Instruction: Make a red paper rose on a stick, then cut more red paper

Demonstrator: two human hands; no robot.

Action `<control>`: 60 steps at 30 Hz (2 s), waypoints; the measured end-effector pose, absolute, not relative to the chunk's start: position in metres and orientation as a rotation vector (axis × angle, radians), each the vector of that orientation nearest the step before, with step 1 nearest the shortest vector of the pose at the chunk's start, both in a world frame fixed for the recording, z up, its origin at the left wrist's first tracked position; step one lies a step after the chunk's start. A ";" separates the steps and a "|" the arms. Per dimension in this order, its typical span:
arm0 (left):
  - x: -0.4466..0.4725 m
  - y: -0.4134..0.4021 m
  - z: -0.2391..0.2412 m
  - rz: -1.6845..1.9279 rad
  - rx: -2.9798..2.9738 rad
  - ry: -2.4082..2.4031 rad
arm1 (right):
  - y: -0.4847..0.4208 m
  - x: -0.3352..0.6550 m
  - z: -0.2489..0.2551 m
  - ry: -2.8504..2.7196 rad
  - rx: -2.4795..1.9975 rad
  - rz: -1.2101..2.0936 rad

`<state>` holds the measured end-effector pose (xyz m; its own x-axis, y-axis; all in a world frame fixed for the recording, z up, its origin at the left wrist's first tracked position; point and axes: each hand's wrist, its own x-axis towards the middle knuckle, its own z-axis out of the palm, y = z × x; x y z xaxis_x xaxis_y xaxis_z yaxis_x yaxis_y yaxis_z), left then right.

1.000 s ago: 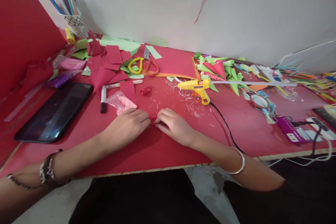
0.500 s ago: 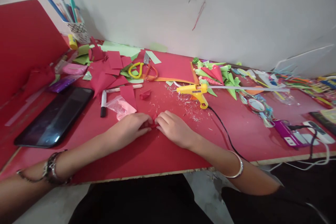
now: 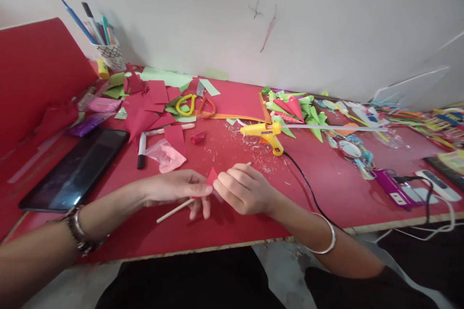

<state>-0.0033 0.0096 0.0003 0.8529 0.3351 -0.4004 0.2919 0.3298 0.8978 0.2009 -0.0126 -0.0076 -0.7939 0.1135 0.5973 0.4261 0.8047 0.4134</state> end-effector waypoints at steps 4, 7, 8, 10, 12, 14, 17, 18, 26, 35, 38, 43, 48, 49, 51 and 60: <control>0.003 -0.003 -0.003 0.182 1.048 0.591 | -0.015 0.204 -0.006 -2.394 -0.432 -0.747; 0.008 -0.008 -0.006 0.311 1.050 0.661 | -0.015 0.206 -0.006 -2.389 -0.479 -0.768; 0.009 -0.009 -0.006 0.335 1.080 0.675 | -0.014 0.206 -0.006 -2.395 -0.486 -0.768; 0.010 -0.010 -0.007 0.365 1.143 0.711 | -0.013 0.207 -0.008 -2.408 -0.506 -0.757; 0.010 -0.010 -0.007 0.369 1.202 0.759 | -0.012 0.206 -0.009 -2.417 -0.527 -0.743; 0.010 -0.009 -0.007 0.354 1.252 0.804 | -0.011 0.206 -0.010 -2.423 -0.536 -0.729; 0.010 -0.009 -0.006 0.343 1.291 0.844 | -0.010 0.206 -0.012 -2.422 -0.540 -0.708; 0.011 -0.009 -0.007 0.345 1.295 0.854 | -0.009 0.206 -0.012 -2.419 -0.541 -0.700; 0.011 -0.006 -0.005 0.367 1.306 0.836 | -0.007 0.206 -0.017 -2.431 -0.599 -0.631; 0.011 -0.004 -0.017 0.380 1.336 0.799 | -0.009 0.207 -0.019 -2.424 -0.645 -0.586; 0.013 -0.005 -0.015 0.389 1.411 0.842 | -0.010 0.206 -0.020 -2.418 -0.670 -0.620; 0.012 -0.006 -0.008 0.409 1.668 0.910 | -0.010 0.205 -0.019 -2.419 -0.641 -0.656; 0.010 -0.003 -0.011 0.360 1.714 0.848 | -0.009 0.206 -0.015 -2.463 -0.444 -0.636; 0.010 -0.002 -0.012 0.361 1.699 0.824 | -0.009 0.206 -0.015 -2.457 -0.428 -0.621; 0.010 0.000 -0.013 0.363 1.680 0.764 | -0.010 0.206 -0.015 -2.445 -0.430 -0.589; 0.014 0.001 -0.012 0.339 1.667 0.808 | -0.011 0.207 -0.016 -2.441 -0.519 -0.478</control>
<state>0.0142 0.0011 -0.0117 0.7170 0.6677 -0.2000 0.3255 -0.0670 0.9432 0.2071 -0.0110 -0.0161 -0.7487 0.2518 0.6132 0.4646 0.8592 0.2145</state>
